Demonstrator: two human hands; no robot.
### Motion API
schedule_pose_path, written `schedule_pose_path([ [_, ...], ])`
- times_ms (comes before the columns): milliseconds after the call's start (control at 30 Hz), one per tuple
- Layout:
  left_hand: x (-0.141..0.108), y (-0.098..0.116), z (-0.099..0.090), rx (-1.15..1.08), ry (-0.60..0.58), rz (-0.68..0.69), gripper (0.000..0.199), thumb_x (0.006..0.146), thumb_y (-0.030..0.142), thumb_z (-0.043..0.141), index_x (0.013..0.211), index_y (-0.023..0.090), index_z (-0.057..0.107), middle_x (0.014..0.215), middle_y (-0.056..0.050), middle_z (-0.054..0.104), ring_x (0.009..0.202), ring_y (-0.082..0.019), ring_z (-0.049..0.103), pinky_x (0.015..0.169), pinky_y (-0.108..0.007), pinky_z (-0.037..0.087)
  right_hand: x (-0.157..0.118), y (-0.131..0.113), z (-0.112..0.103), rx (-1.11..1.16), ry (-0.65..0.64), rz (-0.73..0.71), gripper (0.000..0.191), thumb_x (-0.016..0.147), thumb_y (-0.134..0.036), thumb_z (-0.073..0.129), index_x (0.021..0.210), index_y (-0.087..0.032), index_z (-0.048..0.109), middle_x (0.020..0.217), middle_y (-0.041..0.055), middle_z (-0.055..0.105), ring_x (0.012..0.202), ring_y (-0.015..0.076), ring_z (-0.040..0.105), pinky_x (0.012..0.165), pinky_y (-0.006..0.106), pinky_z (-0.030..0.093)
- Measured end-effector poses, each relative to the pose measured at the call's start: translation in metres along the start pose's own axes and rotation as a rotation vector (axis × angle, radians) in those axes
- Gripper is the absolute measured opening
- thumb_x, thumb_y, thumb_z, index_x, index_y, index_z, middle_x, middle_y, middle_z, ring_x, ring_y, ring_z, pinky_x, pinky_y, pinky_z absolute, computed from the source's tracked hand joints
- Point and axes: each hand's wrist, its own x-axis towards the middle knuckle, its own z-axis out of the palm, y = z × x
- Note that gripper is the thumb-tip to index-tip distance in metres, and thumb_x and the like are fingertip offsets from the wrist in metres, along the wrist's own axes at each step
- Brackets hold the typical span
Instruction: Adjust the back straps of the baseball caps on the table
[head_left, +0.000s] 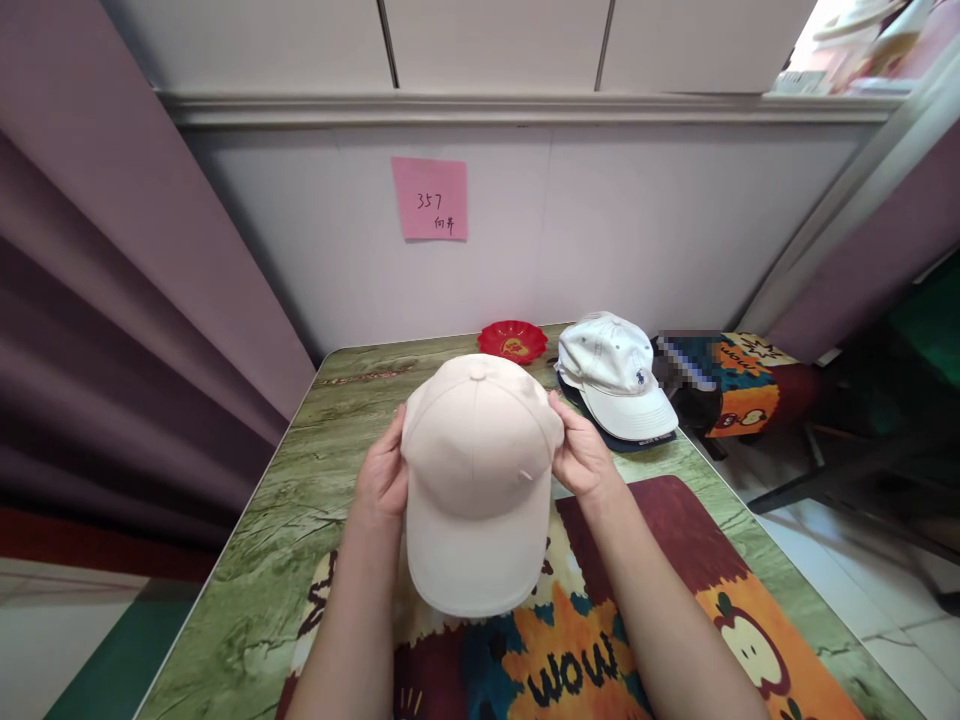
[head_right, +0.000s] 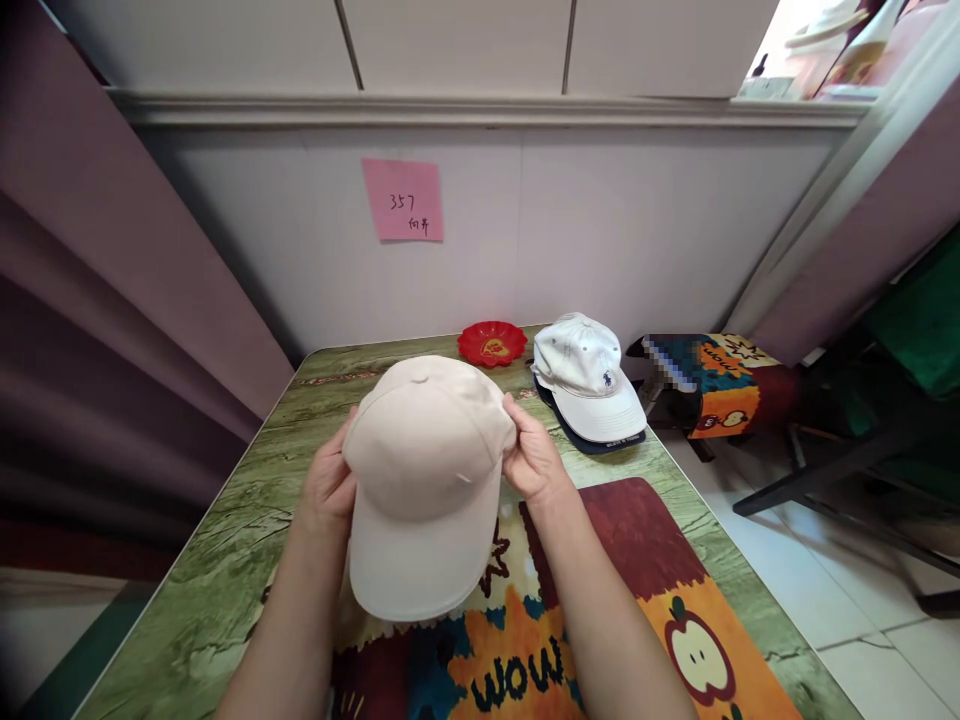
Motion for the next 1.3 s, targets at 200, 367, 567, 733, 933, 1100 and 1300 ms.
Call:
schedule_pose_path([
  [200, 0.018, -0.024, 0.000, -0.112, -0.013, -0.087, 0.042, 0.094, 0.038, 0.052, 0.129, 0.018, 0.064, 0.110, -0.011, 0.076, 0.108, -0.025, 0.070, 0.100, -0.040, 0.053, -0.001, 0.008, -0.007, 0.052, -0.155, 0.012, 0.037, 0.084, -0.051, 0.061, 0.107, -0.023, 0.065, 0.103, 0.0060, 0.077, 0.114, 0.0265, 0.066, 0.097, 0.051, 0.053],
  [367, 0.004, -0.023, 0.010, -0.084, -0.075, -0.003, 0.066, 0.090, 0.068, 0.043, 0.130, 0.020, 0.063, 0.119, -0.012, 0.073, 0.125, -0.030, 0.060, 0.105, -0.044, 0.048, -0.005, 0.023, -0.004, 0.086, -0.082, 0.018, 0.036, 0.071, -0.029, 0.072, 0.105, -0.025, 0.064, 0.102, 0.0023, 0.077, 0.109, 0.0274, 0.069, 0.098, 0.052, 0.052],
  [567, -0.002, -0.023, 0.015, -0.134, -0.134, 0.088, 0.059, 0.094, 0.060, 0.041, 0.137, 0.023, 0.058, 0.130, -0.010, 0.068, 0.135, -0.027, 0.051, 0.115, -0.044, 0.037, 0.000, 0.023, -0.004, 0.051, -0.004, -0.026, 0.032, 0.071, -0.034, 0.065, 0.101, -0.023, 0.067, 0.093, 0.0035, 0.078, 0.105, 0.0297, 0.070, 0.099, 0.053, 0.051],
  [733, 0.004, -0.019, 0.010, -0.123, -0.076, 0.100, 0.053, 0.098, 0.051, 0.037, 0.134, 0.023, 0.061, 0.123, -0.007, 0.072, 0.132, -0.024, 0.054, 0.114, -0.041, 0.038, -0.001, 0.020, 0.003, -0.062, -0.104, -0.040, 0.050, 0.079, -0.061, 0.051, 0.104, -0.020, 0.066, 0.101, 0.0093, 0.077, 0.113, 0.0326, 0.065, 0.102, 0.054, 0.047],
  [933, 0.006, -0.006, -0.009, -0.074, 0.102, 0.342, 0.052, 0.096, 0.057, 0.039, 0.129, 0.027, 0.064, 0.114, -0.002, 0.076, 0.125, -0.023, 0.060, 0.109, -0.037, 0.045, -0.017, 0.051, 0.034, 0.224, -0.007, 0.210, 0.050, 0.084, -0.058, 0.053, 0.105, -0.015, 0.066, 0.099, 0.0130, 0.076, 0.110, 0.0327, 0.067, 0.096, 0.053, 0.053],
  [1100, 0.009, -0.003, -0.012, 0.020, 0.169, 0.506, 0.049, 0.096, 0.057, 0.041, 0.129, 0.028, 0.064, 0.125, -0.001, 0.072, 0.131, -0.021, 0.055, 0.109, -0.034, 0.044, -0.031, 0.067, 0.052, 0.355, 0.102, 0.175, 0.030, 0.082, -0.028, 0.069, 0.111, -0.021, 0.065, 0.106, 0.0044, 0.076, 0.102, 0.0226, 0.071, 0.091, 0.040, 0.059],
  [1300, 0.010, -0.016, 0.007, -0.165, 0.004, 0.429, 0.045, 0.098, 0.049, 0.043, 0.134, 0.027, 0.060, 0.135, -0.003, 0.065, 0.139, -0.019, 0.045, 0.116, -0.034, 0.034, -0.024, 0.054, 0.046, 0.274, 0.237, 0.133, 0.031, 0.087, -0.027, 0.065, 0.117, -0.021, 0.064, 0.105, 0.0047, 0.077, 0.093, 0.0200, 0.073, 0.087, 0.036, 0.061],
])
